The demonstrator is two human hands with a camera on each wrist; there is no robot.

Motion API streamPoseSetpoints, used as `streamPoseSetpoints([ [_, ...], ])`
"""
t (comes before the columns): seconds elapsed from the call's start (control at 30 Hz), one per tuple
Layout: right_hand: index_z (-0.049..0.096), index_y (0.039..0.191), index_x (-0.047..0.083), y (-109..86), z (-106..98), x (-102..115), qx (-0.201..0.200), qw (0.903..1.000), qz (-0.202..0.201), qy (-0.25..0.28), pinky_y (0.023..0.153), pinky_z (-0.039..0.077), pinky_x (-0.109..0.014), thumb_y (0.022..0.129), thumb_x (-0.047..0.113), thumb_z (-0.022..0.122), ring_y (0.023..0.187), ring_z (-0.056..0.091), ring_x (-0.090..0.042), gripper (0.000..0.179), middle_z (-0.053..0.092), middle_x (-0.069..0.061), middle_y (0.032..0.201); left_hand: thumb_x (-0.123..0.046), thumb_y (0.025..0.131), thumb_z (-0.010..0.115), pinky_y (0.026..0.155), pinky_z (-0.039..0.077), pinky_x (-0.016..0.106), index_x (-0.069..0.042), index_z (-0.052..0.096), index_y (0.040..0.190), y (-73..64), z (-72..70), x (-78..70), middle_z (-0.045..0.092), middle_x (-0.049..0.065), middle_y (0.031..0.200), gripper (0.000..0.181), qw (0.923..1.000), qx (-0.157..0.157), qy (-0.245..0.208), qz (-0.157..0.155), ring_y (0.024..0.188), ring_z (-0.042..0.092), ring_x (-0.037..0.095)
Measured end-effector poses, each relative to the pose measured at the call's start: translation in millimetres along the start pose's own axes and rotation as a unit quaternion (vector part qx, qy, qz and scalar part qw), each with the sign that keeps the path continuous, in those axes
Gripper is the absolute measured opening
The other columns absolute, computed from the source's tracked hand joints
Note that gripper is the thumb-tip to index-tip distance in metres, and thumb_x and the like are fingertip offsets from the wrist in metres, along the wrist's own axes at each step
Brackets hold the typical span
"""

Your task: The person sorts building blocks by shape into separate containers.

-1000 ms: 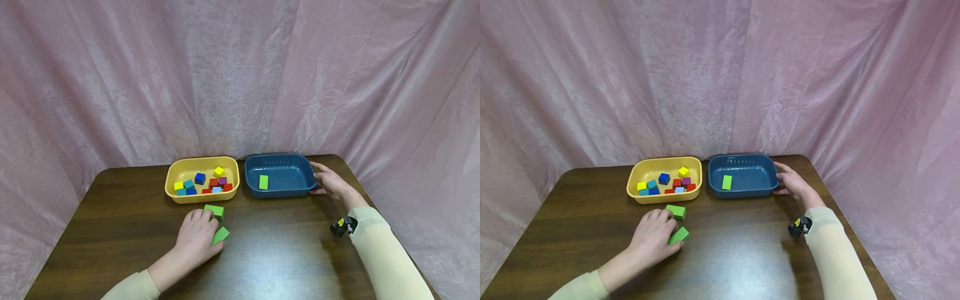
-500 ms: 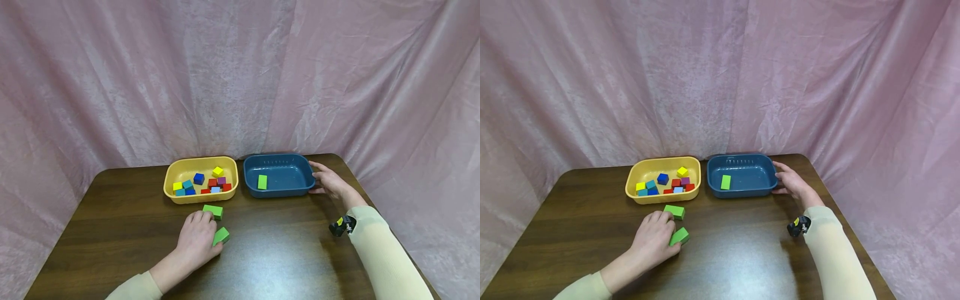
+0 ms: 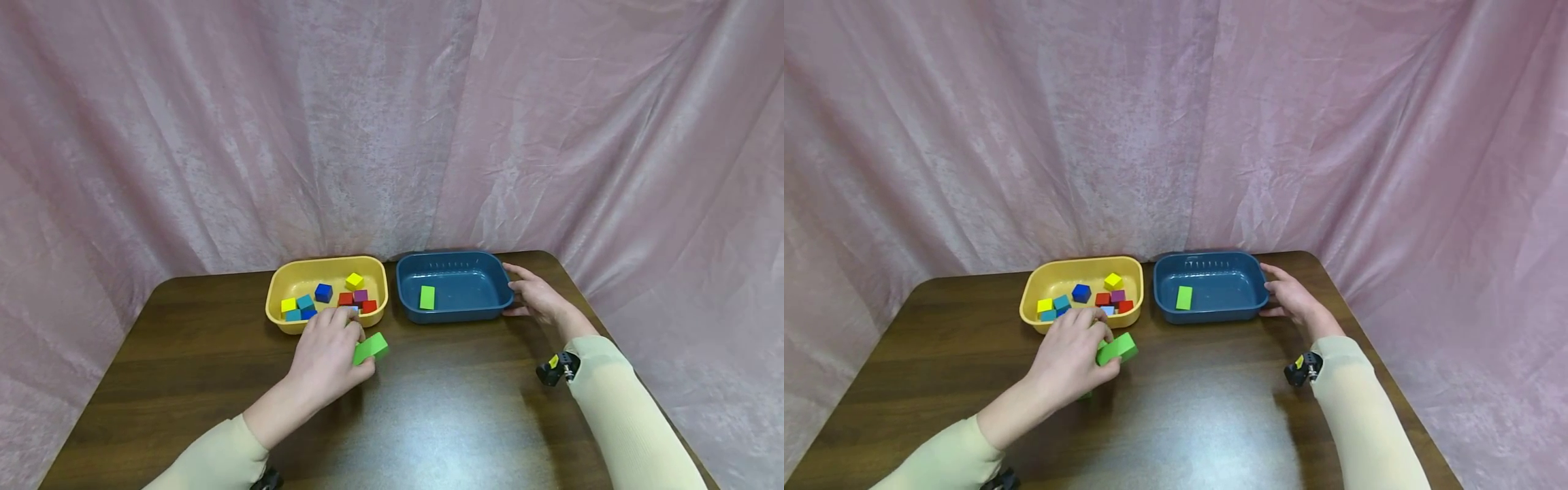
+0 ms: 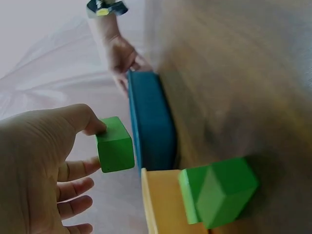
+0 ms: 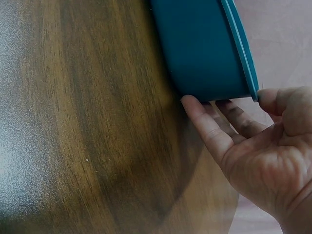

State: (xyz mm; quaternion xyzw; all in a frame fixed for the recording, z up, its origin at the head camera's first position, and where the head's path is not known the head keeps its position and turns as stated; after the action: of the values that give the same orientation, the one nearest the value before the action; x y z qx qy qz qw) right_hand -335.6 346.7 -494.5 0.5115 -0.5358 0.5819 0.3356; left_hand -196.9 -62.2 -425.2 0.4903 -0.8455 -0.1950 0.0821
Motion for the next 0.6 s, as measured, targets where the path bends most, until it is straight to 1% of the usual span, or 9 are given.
streamPoseSetpoints([
  [0.17, 0.01, 0.167, 0.019, -1.7, -1.8, 0.2, -0.004, 1.0, -0.001, -0.006, 0.1, 0.047, -0.064, 0.11, 0.007, 0.027, 0.136, 0.042, -0.052, 0.06, 0.028, -0.034, 0.157, -0.039, 0.075, 0.078, 0.092, 0.048, 0.047, -0.014, 0.07, 0.082, 24.0, -4.3, 1.3, 0.062, 0.007, 0.111, 0.027, 0.9996, -0.027, -0.006, 0.004, 0.103, 0.055, 0.031],
  [0.27, 0.011, 0.167, 0.02, -2.4, -2.6, -0.1, -0.006, 1.0, 0.0, -0.007, 0.101, 0.047, -0.064, 0.11, 0.007, 0.027, 0.136, 0.041, -0.052, 0.06, 0.026, -0.034, 0.158, -0.038, 0.077, 0.077, 0.089, 0.048, 0.046, -0.015, 0.068, 0.081, 41.2, -4.2, 2.0, 0.062, 0.006, 0.111, 0.025, 0.9994, -0.03, -0.016, 0.001, 0.102, 0.054, 0.03],
  [0.4, 0.011, 0.167, 0.02, -2.5, -2.6, -0.6, -0.004, 1.0, -0.002, -0.006, 0.101, 0.047, -0.063, 0.111, 0.008, 0.028, 0.136, 0.041, -0.051, 0.06, 0.024, -0.032, 0.16, -0.039, 0.079, 0.078, 0.088, 0.048, 0.044, -0.015, 0.07, 0.084, 64.8, -2.4, 1.3, 0.06, 0.005, 0.111, 0.026, 0.9993, -0.011, -0.033, -0.011, 0.102, 0.052, 0.029],
  [0.6, 0.011, 0.167, 0.021, -2.5, -0.1, 0.8, -0.001, 1.0, -0.001, 0.001, 0.101, 0.047, -0.063, 0.11, 0.008, 0.029, 0.136, 0.042, -0.05, 0.06, 0.024, -0.031, 0.16, -0.042, 0.083, 0.078, 0.092, 0.046, 0.044, -0.016, 0.075, 0.094, 94.8, 6.4, -5.0, 0.058, 0.005, 0.117, 0.028, 0.9986, 0.027, -0.039, -0.022, 0.107, 0.05, 0.028],
])
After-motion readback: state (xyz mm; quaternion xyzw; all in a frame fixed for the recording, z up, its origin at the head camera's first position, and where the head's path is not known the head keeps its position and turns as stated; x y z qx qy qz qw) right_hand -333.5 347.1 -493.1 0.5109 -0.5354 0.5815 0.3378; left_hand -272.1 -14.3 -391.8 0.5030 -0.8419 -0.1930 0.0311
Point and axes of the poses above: each hand's wrist, its own y-axis towards the middle knuckle, its own z-axis out of the palm, x = y × z, the point moved 3 cm from there along y, towards the middle knuckle
